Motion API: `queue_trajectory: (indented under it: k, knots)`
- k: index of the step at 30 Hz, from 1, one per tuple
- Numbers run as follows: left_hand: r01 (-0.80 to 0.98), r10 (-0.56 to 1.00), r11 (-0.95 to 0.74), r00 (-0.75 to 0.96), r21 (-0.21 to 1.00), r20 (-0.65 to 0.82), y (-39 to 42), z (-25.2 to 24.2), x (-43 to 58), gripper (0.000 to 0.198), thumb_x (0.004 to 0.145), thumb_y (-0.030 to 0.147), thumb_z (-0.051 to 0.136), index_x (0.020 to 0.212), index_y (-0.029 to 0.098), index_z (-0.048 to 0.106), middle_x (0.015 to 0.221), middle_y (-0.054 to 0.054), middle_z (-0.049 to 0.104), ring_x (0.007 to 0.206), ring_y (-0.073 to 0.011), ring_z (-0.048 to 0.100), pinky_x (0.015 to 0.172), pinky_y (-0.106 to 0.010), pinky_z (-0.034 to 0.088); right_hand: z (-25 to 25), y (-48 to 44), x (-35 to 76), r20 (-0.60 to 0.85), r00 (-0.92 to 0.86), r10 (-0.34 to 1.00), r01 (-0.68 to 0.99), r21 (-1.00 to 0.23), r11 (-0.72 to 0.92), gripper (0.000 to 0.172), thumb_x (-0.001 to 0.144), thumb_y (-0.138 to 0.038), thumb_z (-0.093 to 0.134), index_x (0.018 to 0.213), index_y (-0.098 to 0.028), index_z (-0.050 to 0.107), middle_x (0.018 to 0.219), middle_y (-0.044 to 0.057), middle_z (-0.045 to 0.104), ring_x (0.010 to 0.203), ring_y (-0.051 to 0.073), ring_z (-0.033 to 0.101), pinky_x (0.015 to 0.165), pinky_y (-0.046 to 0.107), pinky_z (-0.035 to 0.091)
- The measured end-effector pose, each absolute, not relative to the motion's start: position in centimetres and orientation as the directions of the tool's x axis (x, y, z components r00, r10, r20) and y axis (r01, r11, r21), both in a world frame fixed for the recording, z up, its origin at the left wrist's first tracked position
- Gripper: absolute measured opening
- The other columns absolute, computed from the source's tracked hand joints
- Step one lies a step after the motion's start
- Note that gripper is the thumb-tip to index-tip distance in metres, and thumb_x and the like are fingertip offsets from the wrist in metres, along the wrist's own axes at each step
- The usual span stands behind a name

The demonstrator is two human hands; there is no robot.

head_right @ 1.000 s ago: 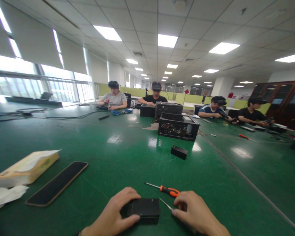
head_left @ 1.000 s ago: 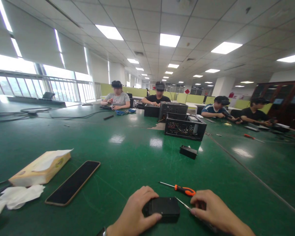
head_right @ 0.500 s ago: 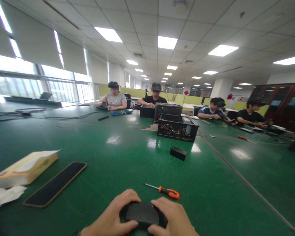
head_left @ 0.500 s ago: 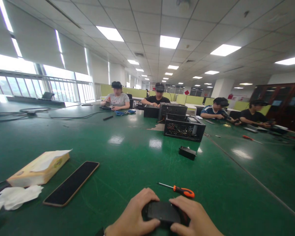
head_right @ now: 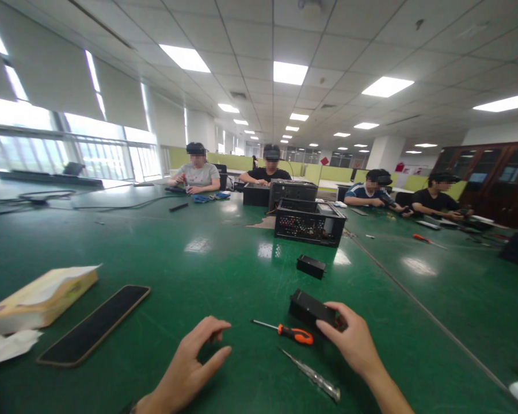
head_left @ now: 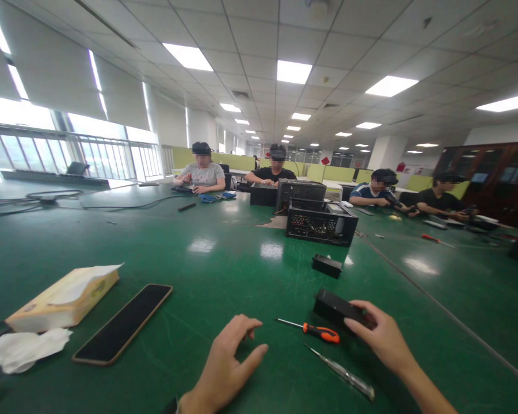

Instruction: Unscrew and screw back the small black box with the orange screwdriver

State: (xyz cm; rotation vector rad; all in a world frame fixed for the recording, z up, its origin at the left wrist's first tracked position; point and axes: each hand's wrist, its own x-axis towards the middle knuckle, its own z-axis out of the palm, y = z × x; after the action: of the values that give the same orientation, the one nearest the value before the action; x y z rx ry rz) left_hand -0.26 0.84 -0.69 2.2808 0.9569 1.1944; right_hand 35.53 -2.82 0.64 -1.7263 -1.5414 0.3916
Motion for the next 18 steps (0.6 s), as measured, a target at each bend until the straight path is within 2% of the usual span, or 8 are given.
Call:
queue_trajectory:
  k: [4,8,10,13,15,18]
  knots:
    - [0.410,0.726,-0.687,0.416,0.600,0.548,0.8,-0.9,-0.1,0.017,0.092,0.030,0.060,0.105,0.020,0.062,0.082,-0.003,0.060,0.076,-0.0210,0.060,0.072,-0.032,0.049,-1.1,-1.5,41.0,0.285,0.462,0.840,0.775,-0.591,-0.225,0.060,0.076,-0.060,0.062,0.113,-0.014,0.067,0.080,0.007,0.072,0.071,0.027,0.067,0.066,0.036,0.051]
    - [0.415,0.730,-0.682,0.428,0.602,0.533,0.8,-1.0,-0.2,0.015,0.092,0.028,0.060,0.105,0.021,0.062,0.082,-0.003,0.060,0.075,-0.0206,0.060,0.072,-0.032,0.048,-2.3,-1.1,43.9,0.283,0.540,0.793,0.767,-0.553,-0.325,0.063,0.080,-0.063,0.053,0.114,-0.012,0.067,0.076,0.010,0.072,0.069,0.029,0.068,0.064,0.038,0.052]
    - [0.413,0.731,-0.681,0.431,0.605,0.529,0.8,-1.0,-0.2,0.015,0.092,0.028,0.060,0.105,0.020,0.062,0.082,-0.003,0.060,0.075,-0.0206,0.059,0.071,-0.031,0.048,-2.8,-0.9,44.4,0.299,0.548,0.781,0.772,-0.541,-0.335,0.066,0.080,-0.064,0.051,0.115,-0.010,0.067,0.084,0.013,0.073,0.074,0.031,0.068,0.068,0.040,0.053]
    - [0.401,0.725,-0.687,0.439,0.606,0.531,0.8,-1.1,0.0,0.016,0.092,0.029,0.059,0.104,0.020,0.062,0.082,-0.003,0.060,0.076,-0.0209,0.059,0.071,-0.031,0.048,-3.4,-0.4,43.9,0.385,0.559,0.735,0.799,-0.488,-0.352,0.072,0.077,-0.064,0.052,0.124,-0.009,0.061,0.113,0.020,0.067,0.099,0.038,0.063,0.081,0.048,0.051]
    - [0.397,0.721,-0.691,0.441,0.604,0.535,0.7,-1.2,0.2,0.016,0.092,0.028,0.059,0.104,0.019,0.062,0.082,-0.003,0.060,0.076,-0.0211,0.059,0.071,-0.032,0.048,-3.3,0.2,42.9,0.477,0.525,0.705,0.846,-0.381,-0.373,0.072,0.080,-0.062,0.049,0.129,-0.011,0.056,0.129,0.021,0.059,0.112,0.042,0.055,0.086,0.052,0.047]
    - [0.399,0.720,-0.691,0.449,0.602,0.529,0.6,-1.3,0.4,0.016,0.091,0.028,0.060,0.104,0.019,0.062,0.082,-0.003,0.060,0.076,-0.0213,0.059,0.071,-0.032,0.048,-2.2,2.2,41.1,0.506,0.412,0.757,0.911,-0.203,-0.360,0.060,0.088,-0.056,0.046,0.131,-0.015,0.055,0.134,0.016,0.058,0.118,0.038,0.051,0.091,0.050,0.046]
